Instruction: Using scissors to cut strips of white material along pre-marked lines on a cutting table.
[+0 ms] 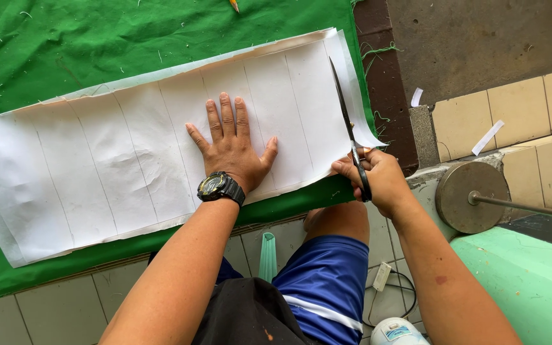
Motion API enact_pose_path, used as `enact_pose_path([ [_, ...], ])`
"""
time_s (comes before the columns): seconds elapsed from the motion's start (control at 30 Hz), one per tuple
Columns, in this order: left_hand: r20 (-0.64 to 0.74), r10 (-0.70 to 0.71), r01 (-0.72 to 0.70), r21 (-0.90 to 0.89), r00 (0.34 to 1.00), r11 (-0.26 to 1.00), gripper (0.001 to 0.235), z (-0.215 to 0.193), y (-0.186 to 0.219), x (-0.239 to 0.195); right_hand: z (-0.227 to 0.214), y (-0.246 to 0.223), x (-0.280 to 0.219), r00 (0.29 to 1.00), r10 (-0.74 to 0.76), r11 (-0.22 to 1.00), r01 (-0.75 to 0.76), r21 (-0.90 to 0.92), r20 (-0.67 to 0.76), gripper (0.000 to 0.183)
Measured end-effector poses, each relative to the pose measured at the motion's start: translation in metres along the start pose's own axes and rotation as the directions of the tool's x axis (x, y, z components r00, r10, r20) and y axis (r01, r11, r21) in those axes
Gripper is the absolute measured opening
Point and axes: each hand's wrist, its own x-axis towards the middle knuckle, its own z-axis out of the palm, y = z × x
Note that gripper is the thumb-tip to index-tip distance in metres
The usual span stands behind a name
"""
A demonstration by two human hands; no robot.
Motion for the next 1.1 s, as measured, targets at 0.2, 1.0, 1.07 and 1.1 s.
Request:
enact_pose_path([
  [0.2,0.006,0.0,0.0,-0.001,1.0,1.0,0.092,0.001,0.0,0.001,-0.002,0.013,0.005,0.999,-0.004,1.0,0.004,0.012,0.031,0.039],
  [1.0,0.032,-0.002,0.002,-0.001,0.999,1.0,0.094,-0.004,0.0,0.0,-0.002,-0.003,0.057,0.996,-0.086,0.996,0.086,-0.019,0.037,0.033],
  [1.07,0.029,-0.001,0.001,0.0,1.0,1.0,0.093,-0.003,0.0,0.0,0.002,-0.009,0.053,0.995,-0.085,0.996,0.086,-0.009,0.042,0.035],
  [1.1,0.027,-0.001,0.001,-0.001,1.0,1.0,0.093,-0.002,0.0,0.001,0.004,-0.013,0.051,0.995,-0.085,0.996,0.085,0.0,0.047,0.036],
])
